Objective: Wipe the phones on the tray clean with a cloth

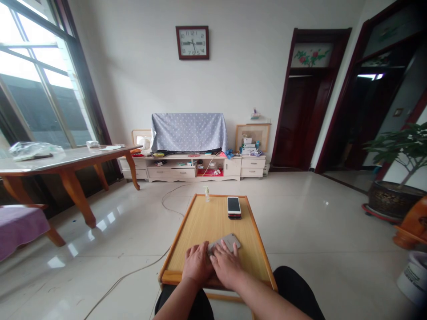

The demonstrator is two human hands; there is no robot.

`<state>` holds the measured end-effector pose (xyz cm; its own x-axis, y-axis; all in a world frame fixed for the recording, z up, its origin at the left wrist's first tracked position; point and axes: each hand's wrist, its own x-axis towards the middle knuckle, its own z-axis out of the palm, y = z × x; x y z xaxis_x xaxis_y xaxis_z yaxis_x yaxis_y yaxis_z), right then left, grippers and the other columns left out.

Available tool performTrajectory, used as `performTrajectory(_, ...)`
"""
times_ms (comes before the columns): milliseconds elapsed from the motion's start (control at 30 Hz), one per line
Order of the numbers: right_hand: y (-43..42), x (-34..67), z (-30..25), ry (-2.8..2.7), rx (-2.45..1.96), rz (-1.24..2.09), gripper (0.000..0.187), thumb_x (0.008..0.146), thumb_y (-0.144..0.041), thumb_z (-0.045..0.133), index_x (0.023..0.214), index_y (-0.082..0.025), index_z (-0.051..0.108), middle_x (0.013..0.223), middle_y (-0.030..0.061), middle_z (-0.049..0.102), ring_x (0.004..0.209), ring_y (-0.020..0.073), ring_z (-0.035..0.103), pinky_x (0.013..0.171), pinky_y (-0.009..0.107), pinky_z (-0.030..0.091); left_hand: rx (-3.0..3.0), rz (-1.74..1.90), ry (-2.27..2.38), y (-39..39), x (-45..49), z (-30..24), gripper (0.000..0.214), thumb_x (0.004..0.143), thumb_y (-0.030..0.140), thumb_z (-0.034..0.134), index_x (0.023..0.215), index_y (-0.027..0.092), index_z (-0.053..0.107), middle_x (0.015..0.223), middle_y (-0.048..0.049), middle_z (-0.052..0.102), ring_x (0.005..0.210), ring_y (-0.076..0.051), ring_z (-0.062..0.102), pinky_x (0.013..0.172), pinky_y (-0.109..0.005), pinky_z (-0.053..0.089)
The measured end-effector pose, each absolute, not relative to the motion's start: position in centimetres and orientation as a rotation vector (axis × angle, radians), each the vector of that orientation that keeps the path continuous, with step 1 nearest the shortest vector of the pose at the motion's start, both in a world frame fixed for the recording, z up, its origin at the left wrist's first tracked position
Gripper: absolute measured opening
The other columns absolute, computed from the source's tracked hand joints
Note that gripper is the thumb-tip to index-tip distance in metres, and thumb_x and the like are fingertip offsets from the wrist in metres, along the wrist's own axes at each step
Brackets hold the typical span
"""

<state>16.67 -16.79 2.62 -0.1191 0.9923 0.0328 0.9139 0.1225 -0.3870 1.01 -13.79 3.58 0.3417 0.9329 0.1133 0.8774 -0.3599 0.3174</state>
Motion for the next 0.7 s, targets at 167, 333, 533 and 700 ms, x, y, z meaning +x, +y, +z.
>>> performTrajectory(167, -15.5, 19.7, 3.8, -1.853, -2.182, 0.372, 0.059, 0.104, -0.046, 0.013, 0.152, -0.027, 0.041, 0.162, 0.0027, 0.033, 0.153, 0.027, 0.014, 0.119, 0.064, 0.001, 2.392, 0.395, 1.67, -14.1, 1.3, 4.1, 0.064, 0.076, 0.05, 0.061, 0.135, 0.029, 0.049, 0.133, -0.0068, 0.063, 0.129, -0.028, 0.05, 0.112, -0.041, 0.026)
performTrajectory(333, -17.0, 17.2, 3.1, -1.997, -2.003, 0.387, 0.059, 0.104, -0.051, 0.015, 0.151, -0.028, 0.043, 0.16, 0.0038, 0.037, 0.153, 0.0262, 0.017, 0.121, 0.061, -0.001, 2.394, 0.415, 1.653, -14.0, 1.3, 3.7, 0.056, 0.082, 0.044, 0.055, 0.135, 0.028, 0.05, 0.136, -0.0063, 0.062, 0.129, -0.026, 0.049, 0.112, -0.04, 0.026)
performTrajectory(533, -18.2, 17.6, 3.4, -1.98, -1.954, 0.451, 0.058, 0.104, -0.05, 0.012, 0.147, -0.034, 0.048, 0.158, -0.0013, 0.039, 0.153, 0.0283, 0.015, 0.119, 0.065, 0.003, 2.406, 0.424, 1.648, -14.0, 1.2, 3.6, 0.057, 0.082, 0.047, 0.055, 0.135, 0.027, 0.05, 0.133, -0.0066, 0.064, 0.128, -0.026, 0.051, 0.11, -0.04, 0.028)
performTrajectory(700, -16.7, 20.9, 4.3, -1.773, -2.213, 0.388, 0.057, 0.104, -0.049, 0.014, 0.146, -0.034, 0.049, 0.16, -0.0016, 0.035, 0.153, 0.0295, 0.011, 0.118, 0.067, 0.004, 2.409, 0.391, 1.668, -14.1, 1.3, 3.9, 0.065, 0.076, 0.052, 0.061, 0.135, 0.028, 0.05, 0.134, -0.0065, 0.063, 0.129, -0.028, 0.049, 0.111, -0.04, 0.028)
